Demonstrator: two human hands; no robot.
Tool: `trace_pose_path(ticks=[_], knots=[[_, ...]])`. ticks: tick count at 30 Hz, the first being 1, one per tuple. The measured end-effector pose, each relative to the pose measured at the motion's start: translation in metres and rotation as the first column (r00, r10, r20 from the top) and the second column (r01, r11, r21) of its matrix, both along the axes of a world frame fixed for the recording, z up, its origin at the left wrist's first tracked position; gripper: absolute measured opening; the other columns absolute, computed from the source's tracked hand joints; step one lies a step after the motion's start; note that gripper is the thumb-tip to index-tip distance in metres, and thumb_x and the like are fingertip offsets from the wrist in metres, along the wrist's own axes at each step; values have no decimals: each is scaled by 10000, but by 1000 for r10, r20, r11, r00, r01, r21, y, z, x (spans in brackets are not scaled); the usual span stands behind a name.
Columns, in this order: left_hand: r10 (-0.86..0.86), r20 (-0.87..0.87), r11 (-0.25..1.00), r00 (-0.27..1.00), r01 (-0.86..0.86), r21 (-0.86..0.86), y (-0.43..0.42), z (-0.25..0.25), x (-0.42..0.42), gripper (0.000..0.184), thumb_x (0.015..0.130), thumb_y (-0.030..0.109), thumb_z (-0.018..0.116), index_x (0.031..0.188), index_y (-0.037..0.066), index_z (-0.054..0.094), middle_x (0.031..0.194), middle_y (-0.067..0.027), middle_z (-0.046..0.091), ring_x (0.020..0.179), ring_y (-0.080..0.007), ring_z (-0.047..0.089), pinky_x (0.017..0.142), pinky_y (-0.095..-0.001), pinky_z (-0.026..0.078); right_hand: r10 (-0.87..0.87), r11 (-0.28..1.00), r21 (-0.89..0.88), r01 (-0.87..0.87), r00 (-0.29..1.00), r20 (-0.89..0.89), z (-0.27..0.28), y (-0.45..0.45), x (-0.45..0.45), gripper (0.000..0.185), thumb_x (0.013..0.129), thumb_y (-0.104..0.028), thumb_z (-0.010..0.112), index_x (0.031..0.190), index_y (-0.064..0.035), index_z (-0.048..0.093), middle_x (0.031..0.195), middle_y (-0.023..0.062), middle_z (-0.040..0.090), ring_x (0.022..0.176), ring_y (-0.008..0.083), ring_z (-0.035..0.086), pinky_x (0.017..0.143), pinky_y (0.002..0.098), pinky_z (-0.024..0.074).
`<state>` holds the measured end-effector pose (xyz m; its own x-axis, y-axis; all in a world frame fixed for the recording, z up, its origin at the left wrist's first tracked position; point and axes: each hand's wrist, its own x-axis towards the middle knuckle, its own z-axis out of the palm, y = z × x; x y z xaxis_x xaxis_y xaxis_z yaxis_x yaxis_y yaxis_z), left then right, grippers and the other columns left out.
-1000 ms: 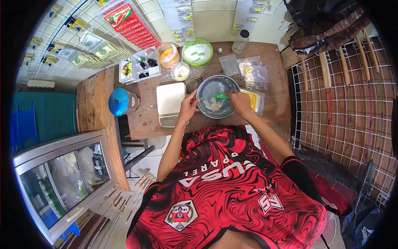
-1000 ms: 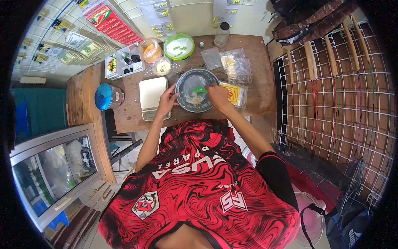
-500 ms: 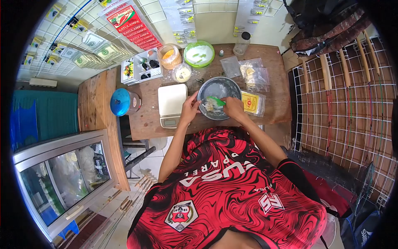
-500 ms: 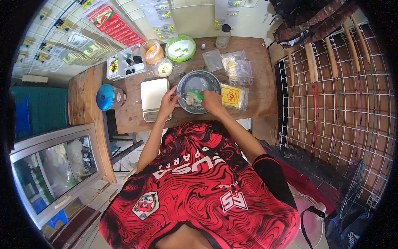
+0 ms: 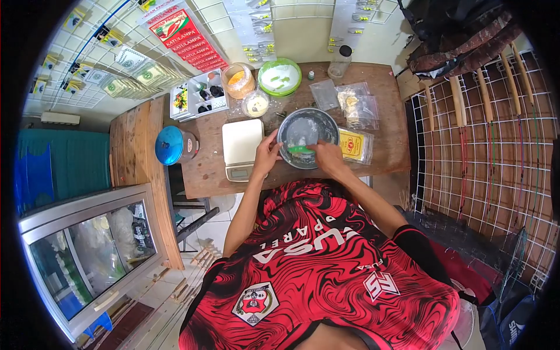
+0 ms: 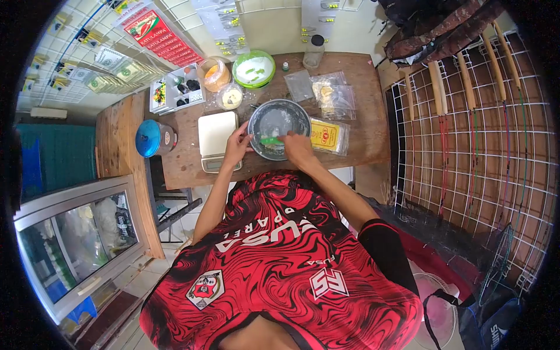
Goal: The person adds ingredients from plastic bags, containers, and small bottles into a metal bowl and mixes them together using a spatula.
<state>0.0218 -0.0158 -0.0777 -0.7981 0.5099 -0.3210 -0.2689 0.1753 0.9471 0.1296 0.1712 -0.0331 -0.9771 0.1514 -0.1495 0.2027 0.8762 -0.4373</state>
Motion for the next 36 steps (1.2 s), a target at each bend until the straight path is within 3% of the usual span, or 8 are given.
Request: trace_pose_path(ticks=[9, 12, 15, 20, 24, 30, 33, 36], knots=[[22, -4, 1000, 1000, -22, -1, -3, -3, -1, 450, 835, 20, 563, 1267, 105, 470, 864, -21, 454, 728, -100, 516, 553, -241, 559, -45, 999, -30, 45, 999, -7, -2, 20, -20, 368, 690, -38, 537, 1023, -145, 653, 923, 162, 620, 784, 331, 614, 663, 448, 487], [-24, -54, 999, 998, 26, 29, -1, -1, -2, 453, 834, 14, 563, 1268, 103, 470, 857, -18, 446, 724, -97, 512, 545, -234, 555, 22, 997, 70, -18, 998, -64, -19, 23, -31, 322, 714, -72, 544, 991, -179, 667, 879, 127, 627, 748, 307, 628, 641, 433, 494], [-72, -111, 997, 991, 69, -31, 1, 6, -2, 457, 833, 12, 563, 1270, 106, 469, 845, -16, 431, 716, -95, 505, 542, -228, 553, 156, 980, 120, -161, 987, 46, -18, 21, -39, 371, 679, -53, 563, 1005, -199, 662, 889, 116, 628, 762, 304, 628, 650, 421, 494], [-33, -65, 999, 997, 33, -4, 1, 5, -3, 459, 831, 8, 564, 1268, 111, 472, 827, -11, 412, 707, -93, 498, 534, -230, 557, 412, 889, 209, -407, 911, 21, -20, 34, -35, 314, 709, -85, 557, 961, -229, 675, 856, 82, 620, 721, 271, 640, 608, 405, 500], [-9, -51, 1000, 999, 9, -5, 1, 2, -3, 459, 827, 6, 571, 1263, 117, 480, 818, -6, 411, 703, -88, 493, 537, -238, 564, 477, 844, 279, -457, 879, -4, -7, 44, -20, 309, 705, -93, 566, 952, -243, 675, 853, 71, 617, 716, 248, 642, 589, 387, 496], [13, -10, 1000, 1000, -13, 9, 0, 0, -3, 454, 827, 9, 572, 1260, 109, 481, 813, -5, 432, 706, -90, 507, 538, -237, 565, 239, 925, 314, -213, 970, -46, -8, 55, -1, 251, 723, -118, 555, 913, -230, 675, 830, 98, 612, 658, 255, 637, 569, 387, 493], [16, -31, 1000, 999, -16, 14, 1, 2, 0, 444, 829, 10, 567, 1256, 104, 484, 824, -11, 437, 708, -90, 511, 532, -229, 559, 75, 943, 329, -58, 996, -40, -7, 47, 0, 200, 734, -144, 552, 886, -164, 680, 774, 115, 609, 637, 257, 636, 550, 399, 493], [-28, -143, 999, 989, 22, -43, 5, 9, 5, 438, 831, 10, 561, 1253, 102, 487, 837, -18, 437, 712, -94, 517, 525, -221, 553, -10, 924, 380, -49, 988, 151, -6, 26, -12, 172, 738, -151, 561, 848, -96, 680, 786, 140, 629, 679, 263, 649, 559, 401, 505]])
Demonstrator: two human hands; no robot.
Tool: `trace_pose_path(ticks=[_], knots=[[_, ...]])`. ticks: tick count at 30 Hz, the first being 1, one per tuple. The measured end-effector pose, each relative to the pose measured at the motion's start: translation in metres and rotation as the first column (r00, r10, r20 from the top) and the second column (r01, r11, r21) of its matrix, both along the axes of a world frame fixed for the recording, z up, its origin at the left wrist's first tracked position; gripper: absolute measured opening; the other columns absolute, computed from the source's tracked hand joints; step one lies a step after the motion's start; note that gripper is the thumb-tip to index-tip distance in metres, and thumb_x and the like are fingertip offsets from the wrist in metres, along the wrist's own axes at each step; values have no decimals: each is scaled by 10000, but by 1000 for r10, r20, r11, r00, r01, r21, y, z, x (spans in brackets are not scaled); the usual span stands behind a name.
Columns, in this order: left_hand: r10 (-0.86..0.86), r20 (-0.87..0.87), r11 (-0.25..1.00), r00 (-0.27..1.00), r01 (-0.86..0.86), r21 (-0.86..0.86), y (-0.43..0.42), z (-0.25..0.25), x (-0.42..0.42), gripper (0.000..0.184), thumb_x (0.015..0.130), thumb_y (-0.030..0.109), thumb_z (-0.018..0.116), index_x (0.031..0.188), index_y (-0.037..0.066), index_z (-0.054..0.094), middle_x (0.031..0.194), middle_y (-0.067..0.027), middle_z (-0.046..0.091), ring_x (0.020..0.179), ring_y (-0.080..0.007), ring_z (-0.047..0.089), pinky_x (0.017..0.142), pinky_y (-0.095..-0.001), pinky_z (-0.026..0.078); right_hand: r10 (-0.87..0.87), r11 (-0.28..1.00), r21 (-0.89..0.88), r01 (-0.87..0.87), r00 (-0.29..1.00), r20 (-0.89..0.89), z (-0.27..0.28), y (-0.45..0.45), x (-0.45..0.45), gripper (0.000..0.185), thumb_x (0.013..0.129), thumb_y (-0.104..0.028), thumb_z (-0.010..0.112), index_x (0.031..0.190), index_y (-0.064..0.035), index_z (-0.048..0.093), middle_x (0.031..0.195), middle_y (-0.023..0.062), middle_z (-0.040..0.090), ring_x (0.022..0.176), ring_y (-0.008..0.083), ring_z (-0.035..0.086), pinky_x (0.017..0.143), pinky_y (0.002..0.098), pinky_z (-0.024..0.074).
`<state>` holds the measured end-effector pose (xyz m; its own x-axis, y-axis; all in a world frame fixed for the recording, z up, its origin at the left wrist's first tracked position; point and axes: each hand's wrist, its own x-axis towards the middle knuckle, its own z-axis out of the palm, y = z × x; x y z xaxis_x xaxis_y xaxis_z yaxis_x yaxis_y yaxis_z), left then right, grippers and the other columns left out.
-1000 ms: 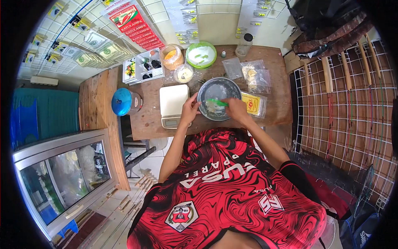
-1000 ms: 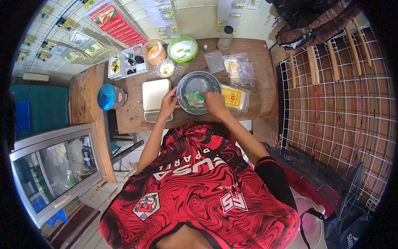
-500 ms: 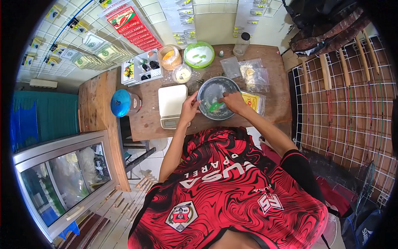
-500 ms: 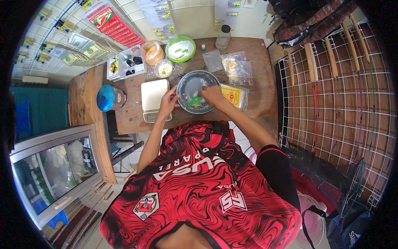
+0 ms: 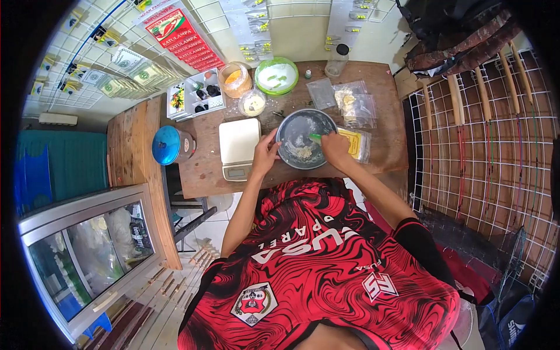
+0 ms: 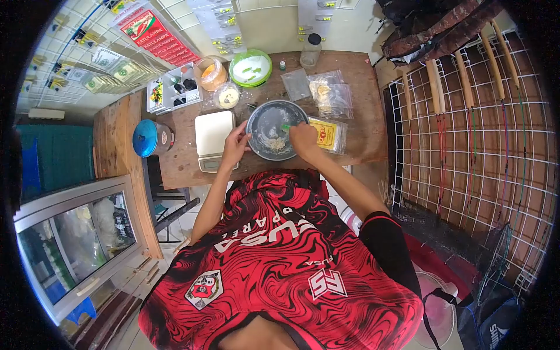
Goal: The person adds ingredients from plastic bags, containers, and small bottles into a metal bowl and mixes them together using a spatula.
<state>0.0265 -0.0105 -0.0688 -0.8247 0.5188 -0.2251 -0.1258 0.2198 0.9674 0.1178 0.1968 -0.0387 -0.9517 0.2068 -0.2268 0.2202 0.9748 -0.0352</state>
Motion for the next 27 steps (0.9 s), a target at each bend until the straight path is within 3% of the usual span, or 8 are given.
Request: trace_pose_path(ticks=[3, 11, 15, 17, 18, 20, 23, 27], knots=[[-2, -25, 1000, 1000, 2, 11, 5, 10, 7, 433, 831, 7, 555, 1250, 97, 488, 844, -24, 437, 716, -97, 522, 523, -217, 551, 73, 997, -40, -71, 996, 51, -1, -18, -9, 162, 710, -126, 574, 818, -26, 643, 706, 169, 628, 644, 305, 641, 556, 389, 518], [54, 95, 997, 994, -59, 50, -2, -7, 2, 434, 839, 6, 543, 1257, 101, 479, 898, -30, 469, 770, -108, 546, 561, -242, 568, -221, 873, -368, 321, 932, 288, -6, -22, -29, 235, 721, -156, 562, 843, 23, 654, 852, 242, 633, 877, 345, 626, 742, 397, 500], [36, 149, 999, 988, -39, 14, -1, -1, -1, 441, 842, 15, 542, 1268, 105, 468, 926, -31, 473, 800, -115, 552, 584, -253, 573, -117, 812, -467, 350, 881, 458, -60, 8, -34, 329, 670, -124, 563, 958, 17, 638, 874, 247, 625, 827, 357, 625, 742, 402, 497], [29, 139, 999, 990, -35, 40, 0, -9, -1, 445, 844, 20, 543, 1272, 106, 462, 933, -34, 473, 803, -115, 552, 587, -255, 573, -263, 607, -635, 478, 875, 407, -31, 9, -25, 341, 681, -122, 548, 997, -36, 646, 876, 233, 627, 830, 351, 623, 748, 414, 490], [20, 130, 998, 991, -29, 63, -1, -13, -1, 449, 845, 24, 545, 1277, 106, 457, 941, -36, 473, 806, -116, 552, 589, -257, 573, -257, 610, -635, 474, 876, 407, -20, 8, -22, 341, 681, -122, 548, 997, -36, 646, 876, 233, 627, 830, 351, 623, 748, 414, 490], [34, 136, 997, 990, -42, 63, -2, -16, 1, 451, 845, 30, 549, 1279, 105, 455, 943, -38, 474, 807, -116, 552, 587, -258, 572, -306, 770, -546, 331, 942, 140, -5, 4, -14, 357, 697, -112, 548, 1041, -85, 638, 859, 221, 632, 810, 353, 621, 729, 421, 491], [32, 152, 997, 988, -42, 64, -3, -17, 0, 452, 844, 38, 556, 1280, 98, 452, 948, -41, 476, 808, -116, 551, 584, -259, 571, -250, 871, -449, 201, 967, -53, 0, -5, -6, 362, 719, -92, 541, 1067, -137, 625, 871, 198, 635, 785, 362, 615, 695, 439, 489], [50, 197, 994, 979, -68, 86, -3, -14, 1, 457, 839, 37, 565, 1278, 96, 455, 922, -34, 469, 789, -111, 543, 582, -256, 570, -205, 891, -441, 106, 961, -185, -3, -18, -2, 360, 735, -72, 534, 1073, -168, 618, 886, 177, 626, 749, 363, 613, 650, 455, 482]])
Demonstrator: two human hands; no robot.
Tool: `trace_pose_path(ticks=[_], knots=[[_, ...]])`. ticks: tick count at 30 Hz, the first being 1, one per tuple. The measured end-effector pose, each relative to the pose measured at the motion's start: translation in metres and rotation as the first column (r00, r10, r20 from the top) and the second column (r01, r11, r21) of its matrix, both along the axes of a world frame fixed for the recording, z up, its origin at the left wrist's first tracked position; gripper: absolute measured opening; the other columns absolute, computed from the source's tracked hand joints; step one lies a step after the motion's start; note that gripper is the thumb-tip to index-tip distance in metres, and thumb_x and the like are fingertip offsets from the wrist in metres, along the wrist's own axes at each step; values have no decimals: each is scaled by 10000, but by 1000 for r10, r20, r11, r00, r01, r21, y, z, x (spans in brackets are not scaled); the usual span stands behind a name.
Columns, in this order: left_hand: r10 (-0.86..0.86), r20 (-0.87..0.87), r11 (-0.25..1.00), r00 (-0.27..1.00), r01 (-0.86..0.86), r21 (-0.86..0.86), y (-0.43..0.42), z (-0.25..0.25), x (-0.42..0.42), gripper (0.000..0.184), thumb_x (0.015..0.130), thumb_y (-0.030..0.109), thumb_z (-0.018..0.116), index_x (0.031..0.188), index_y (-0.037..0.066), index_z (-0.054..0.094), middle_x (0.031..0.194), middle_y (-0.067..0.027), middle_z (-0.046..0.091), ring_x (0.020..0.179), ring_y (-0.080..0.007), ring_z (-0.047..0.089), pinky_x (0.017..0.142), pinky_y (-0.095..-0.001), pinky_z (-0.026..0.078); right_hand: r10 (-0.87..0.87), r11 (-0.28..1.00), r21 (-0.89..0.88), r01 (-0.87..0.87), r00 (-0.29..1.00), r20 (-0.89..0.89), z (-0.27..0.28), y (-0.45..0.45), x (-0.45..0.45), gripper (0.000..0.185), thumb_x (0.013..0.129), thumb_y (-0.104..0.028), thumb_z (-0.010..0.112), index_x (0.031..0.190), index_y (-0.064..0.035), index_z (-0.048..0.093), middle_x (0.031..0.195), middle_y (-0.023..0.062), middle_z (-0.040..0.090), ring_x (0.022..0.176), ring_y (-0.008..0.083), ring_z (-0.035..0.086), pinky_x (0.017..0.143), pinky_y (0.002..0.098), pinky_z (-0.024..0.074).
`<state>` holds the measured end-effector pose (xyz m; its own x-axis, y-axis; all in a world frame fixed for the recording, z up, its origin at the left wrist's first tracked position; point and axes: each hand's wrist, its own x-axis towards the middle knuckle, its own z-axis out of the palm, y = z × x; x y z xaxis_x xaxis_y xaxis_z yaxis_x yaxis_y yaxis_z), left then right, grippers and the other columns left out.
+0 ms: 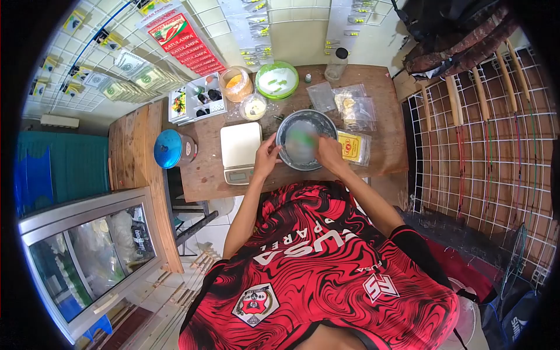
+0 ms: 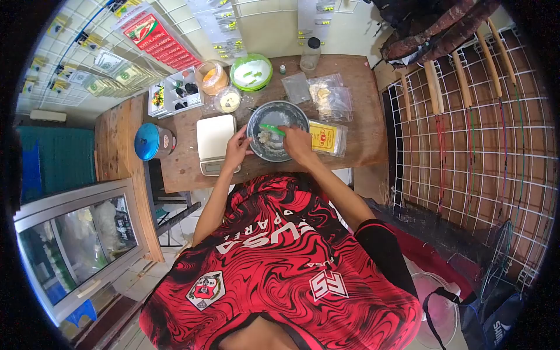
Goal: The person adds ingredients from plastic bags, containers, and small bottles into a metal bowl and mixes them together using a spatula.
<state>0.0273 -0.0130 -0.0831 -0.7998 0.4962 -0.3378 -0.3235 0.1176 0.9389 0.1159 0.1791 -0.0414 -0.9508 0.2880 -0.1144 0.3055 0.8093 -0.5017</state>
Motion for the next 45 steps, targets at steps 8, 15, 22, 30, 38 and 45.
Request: trace_pose_path(ticks=[8, 15, 22, 30, 38, 45], knots=[[-71, -95, 996, 993, 66, -62, -1, -3, -3, 484, 852, 38, 554, 1311, 107, 414, 899, 1, 462, 793, -100, 539, 594, -250, 561, 172, 978, 109, -177, 984, 50, -6, 5, -1, 415, 701, -43, 545, 1077, -202, 618, 863, 127, 583, 694, 327, 617, 588, 425, 495], [-13, -66, 999, 998, 11, -41, 3, 3, -2, 454, 836, 20, 561, 1273, 91, 459, 906, -30, 491, 788, -111, 546, 545, -240, 559, 213, 964, 153, -218, 976, 47, 9, 8, 21, 388, 671, -55, 585, 1026, -201, 643, 912, 140, 591, 683, 320, 626, 570, 416, 505], [-12, -11, 999, 1000, 11, -39, 0, 1, -4, 468, 852, 36, 547, 1300, 82, 417, 943, -42, 549, 808, -113, 564, 568, -257, 563, 205, 969, 133, -210, 977, 53, -5, 9, 25, 361, 705, -65, 546, 1032, -188, 637, 908, 152, 586, 683, 315, 627, 565, 421, 508], [-6, 1, 1000, 1000, 6, -29, -2, 2, -2, 465, 855, 43, 548, 1300, 82, 417, 926, -32, 532, 795, -114, 560, 579, -261, 565, 74, 997, 8, -76, 987, 145, 15, 13, 7, 347, 768, -137, 498, 1099, -95, 593, 827, 200, 625, 706, 400, 601, 641, 479, 483], [0, -24, 999, 1000, -2, -51, 0, 3, -1, 461, 849, 37, 553, 1291, 86, 429, 890, -24, 500, 787, -108, 554, 577, -263, 573, 267, 959, -173, -226, 925, 271, -39, 9, 7, 303, 757, -161, 475, 966, -42, 660, 860, 254, 616, 834, 401, 595, 804, 447, 460], [-5, 3, 999, 1000, 5, -45, -4, 3, -4, 468, 847, 31, 554, 1294, 88, 429, 869, -20, 496, 719, -107, 549, 576, -256, 572, 306, 926, -337, -173, 866, 396, -20, 26, -17, 313, 730, -189, 511, 979, -66, 657, 886, 232, 626, 921, 374, 583, 846, 434, 445]])
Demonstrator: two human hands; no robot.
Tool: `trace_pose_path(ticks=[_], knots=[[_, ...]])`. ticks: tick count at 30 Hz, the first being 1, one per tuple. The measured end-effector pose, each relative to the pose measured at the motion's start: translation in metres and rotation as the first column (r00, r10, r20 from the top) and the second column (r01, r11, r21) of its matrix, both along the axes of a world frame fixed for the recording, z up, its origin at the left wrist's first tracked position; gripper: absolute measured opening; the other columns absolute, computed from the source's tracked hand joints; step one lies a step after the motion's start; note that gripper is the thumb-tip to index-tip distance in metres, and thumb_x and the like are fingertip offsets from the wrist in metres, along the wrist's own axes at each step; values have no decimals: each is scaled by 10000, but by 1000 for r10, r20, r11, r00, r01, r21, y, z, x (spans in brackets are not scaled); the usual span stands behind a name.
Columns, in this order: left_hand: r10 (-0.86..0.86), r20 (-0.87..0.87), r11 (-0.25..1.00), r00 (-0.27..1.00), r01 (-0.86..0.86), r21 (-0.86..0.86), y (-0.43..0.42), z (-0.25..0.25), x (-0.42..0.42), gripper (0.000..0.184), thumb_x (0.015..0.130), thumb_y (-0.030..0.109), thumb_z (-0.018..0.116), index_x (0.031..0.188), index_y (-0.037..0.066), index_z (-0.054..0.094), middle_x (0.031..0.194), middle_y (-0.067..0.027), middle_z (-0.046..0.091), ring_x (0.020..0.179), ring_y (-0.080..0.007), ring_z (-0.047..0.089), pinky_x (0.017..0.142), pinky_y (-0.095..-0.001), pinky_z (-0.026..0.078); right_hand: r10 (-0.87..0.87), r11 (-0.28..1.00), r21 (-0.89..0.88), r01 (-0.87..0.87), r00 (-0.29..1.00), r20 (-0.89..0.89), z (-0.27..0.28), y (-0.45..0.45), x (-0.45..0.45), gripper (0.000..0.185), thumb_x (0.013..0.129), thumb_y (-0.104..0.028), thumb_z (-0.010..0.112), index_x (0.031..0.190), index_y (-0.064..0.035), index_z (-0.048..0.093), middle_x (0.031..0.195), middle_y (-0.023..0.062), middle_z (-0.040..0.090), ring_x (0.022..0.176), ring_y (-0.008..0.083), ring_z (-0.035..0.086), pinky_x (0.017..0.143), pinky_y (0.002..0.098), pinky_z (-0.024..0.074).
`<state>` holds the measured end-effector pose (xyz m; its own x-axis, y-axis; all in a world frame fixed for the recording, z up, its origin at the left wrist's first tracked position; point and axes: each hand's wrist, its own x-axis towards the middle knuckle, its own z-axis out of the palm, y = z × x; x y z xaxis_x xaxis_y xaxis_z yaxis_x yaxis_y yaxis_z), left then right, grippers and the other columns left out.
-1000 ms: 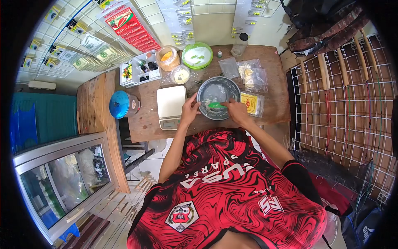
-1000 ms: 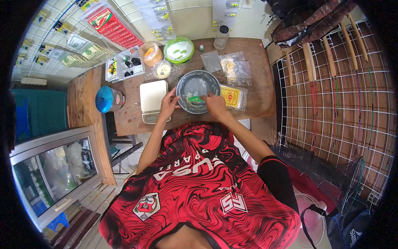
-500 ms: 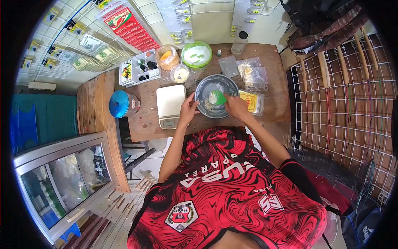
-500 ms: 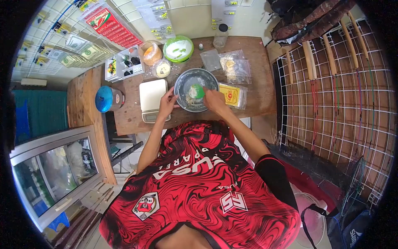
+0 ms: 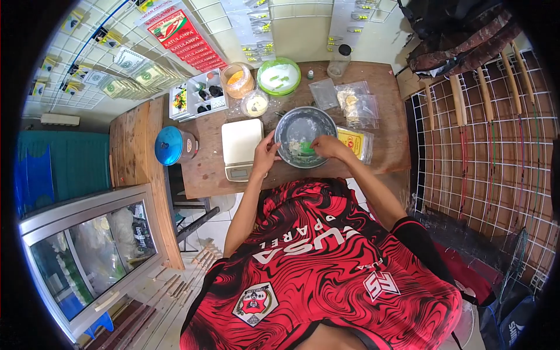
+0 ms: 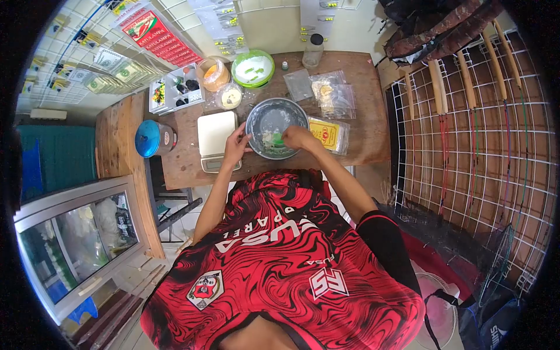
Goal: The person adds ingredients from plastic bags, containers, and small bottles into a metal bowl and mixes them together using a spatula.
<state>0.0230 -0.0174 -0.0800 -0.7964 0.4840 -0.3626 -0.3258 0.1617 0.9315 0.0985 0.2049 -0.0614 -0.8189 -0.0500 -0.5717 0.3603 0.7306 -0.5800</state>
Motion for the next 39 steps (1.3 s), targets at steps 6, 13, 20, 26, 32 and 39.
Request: trace_pose_path(ticks=[6, 13, 20, 26, 32, 39], knots=[[-33, -68, 999, 997, 35, 20, 2, -5, -1, 445, 839, 20, 556, 1268, 104, 470, 877, -27, 468, 735, -101, 530, 556, -244, 563, 89, 866, 500, 13, 980, -180, 19, 1, -15, 334, 723, -189, 568, 1052, -160, 621, 905, 166, 633, 775, 314, 632, 676, 438, 494], [-156, -207, 987, 966, 146, -64, 8, 14, 1, 451, 828, 9, 565, 1260, 103, 478, 853, -30, 437, 724, -104, 518, 543, -234, 561, 360, 822, 560, -106, 858, -365, 1, -3, -4, 357, 712, -112, 573, 1043, -230, 633, 836, 75, 633, 751, 273, 626, 632, 388, 487], [-95, -158, 995, 983, 96, -4, 11, 11, -3, 450, 828, 17, 570, 1261, 94, 478, 835, -26, 422, 695, -97, 495, 534, -225, 551, 474, 790, 587, -178, 785, -399, 17, 9, 19, 376, 664, -125, 635, 1007, -278, 646, 872, 21, 615, 894, 208, 574, 763, 348, 404], [-72, -163, 997, 984, 71, -9, 7, 8, -1, 442, 828, 16, 568, 1254, 103, 488, 835, -24, 419, 697, -94, 485, 538, -221, 552, 321, 787, 617, -12, 862, -393, 33, 19, 28, 259, 701, -135, 598, 935, -226, 664, 806, 50, 627, 804, 223, 618, 682, 371, 445], [-77, -204, 997, 976, 74, -20, 10, 11, 5, 438, 826, 19, 570, 1249, 105, 494, 836, -21, 419, 700, -94, 487, 527, -223, 555, 177, 746, 665, -39, 974, -141, 37, -2, 11, 140, 729, -135, 576, 826, -112, 672, 786, 114, 649, 729, 253, 653, 570, 380, 501], [-27, -147, 999, 989, 29, 12, 7, 4, 8, 451, 827, 26, 568, 1263, 77, 465, 875, -36, 438, 740, -104, 521, 542, -251, 574, -1, 915, 403, -35, 996, 89, 1, -12, -9, 241, 731, -153, 559, 908, -23, 658, 960, 223, 625, 918, 342, 616, 763, 417, 498]])
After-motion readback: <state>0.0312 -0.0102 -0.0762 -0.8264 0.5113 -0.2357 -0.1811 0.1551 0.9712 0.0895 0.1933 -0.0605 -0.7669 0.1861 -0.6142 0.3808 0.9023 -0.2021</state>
